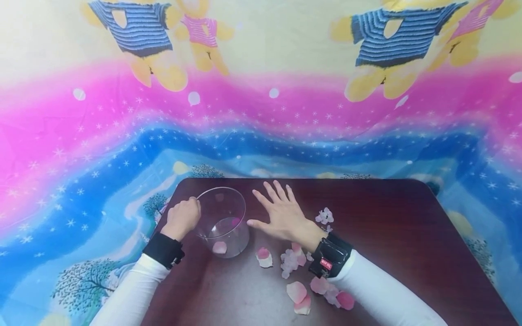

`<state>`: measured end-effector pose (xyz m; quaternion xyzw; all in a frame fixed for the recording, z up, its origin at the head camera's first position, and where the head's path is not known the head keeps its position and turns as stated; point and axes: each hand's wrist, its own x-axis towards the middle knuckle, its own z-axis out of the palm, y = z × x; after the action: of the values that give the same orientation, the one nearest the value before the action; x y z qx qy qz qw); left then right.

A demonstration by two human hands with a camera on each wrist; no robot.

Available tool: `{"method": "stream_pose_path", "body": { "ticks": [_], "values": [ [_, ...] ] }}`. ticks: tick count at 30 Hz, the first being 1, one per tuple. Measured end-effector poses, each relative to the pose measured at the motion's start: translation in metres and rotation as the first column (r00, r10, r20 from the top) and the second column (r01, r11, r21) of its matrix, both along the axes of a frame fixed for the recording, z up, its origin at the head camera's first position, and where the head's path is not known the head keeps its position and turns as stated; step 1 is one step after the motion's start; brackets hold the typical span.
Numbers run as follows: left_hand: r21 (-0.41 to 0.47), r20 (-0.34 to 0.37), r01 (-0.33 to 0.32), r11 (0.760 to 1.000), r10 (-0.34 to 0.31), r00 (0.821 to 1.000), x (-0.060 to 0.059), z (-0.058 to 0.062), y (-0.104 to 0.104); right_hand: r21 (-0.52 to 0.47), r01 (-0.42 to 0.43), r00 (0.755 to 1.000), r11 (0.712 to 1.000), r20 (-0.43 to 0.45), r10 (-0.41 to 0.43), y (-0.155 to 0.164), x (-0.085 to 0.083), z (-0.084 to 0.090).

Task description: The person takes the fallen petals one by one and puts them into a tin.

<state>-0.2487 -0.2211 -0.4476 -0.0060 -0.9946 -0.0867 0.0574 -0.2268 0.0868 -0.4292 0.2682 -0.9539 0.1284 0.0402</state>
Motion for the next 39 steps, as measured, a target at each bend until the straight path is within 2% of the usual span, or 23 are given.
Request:
{"method": "stream_pose_path", "body": {
  "ticks": [6,26,34,39],
  "values": [
    [-0.007,0.001,-0.002,1.000,0.002,1.000,0.000,0.001,0.000,-0.009,-0.002,0.999,1.000,0.035,0.003,0.013,-0.004,-0.009],
    [-0.005,0.004,-0.010,1.000,0.010,1.000,0.001,0.001,0.001,-0.005,0.100,0.993,0.995,0.068,-0.100,0.054,-0.019,-0.036],
    [-0.016,0.002,-0.013,1.000,0.013,1.000,0.000,0.000,0.001,-0.035,0.119,0.992,0.992,0.043,-0.117,0.067,-0.022,-0.044],
    [-0.014,0.001,-0.019,1.000,0.019,1.000,0.000,0.001,0.002,-0.019,0.147,0.986,0.989,0.080,-0.145,0.078,-0.025,-0.051]
  ]
}}
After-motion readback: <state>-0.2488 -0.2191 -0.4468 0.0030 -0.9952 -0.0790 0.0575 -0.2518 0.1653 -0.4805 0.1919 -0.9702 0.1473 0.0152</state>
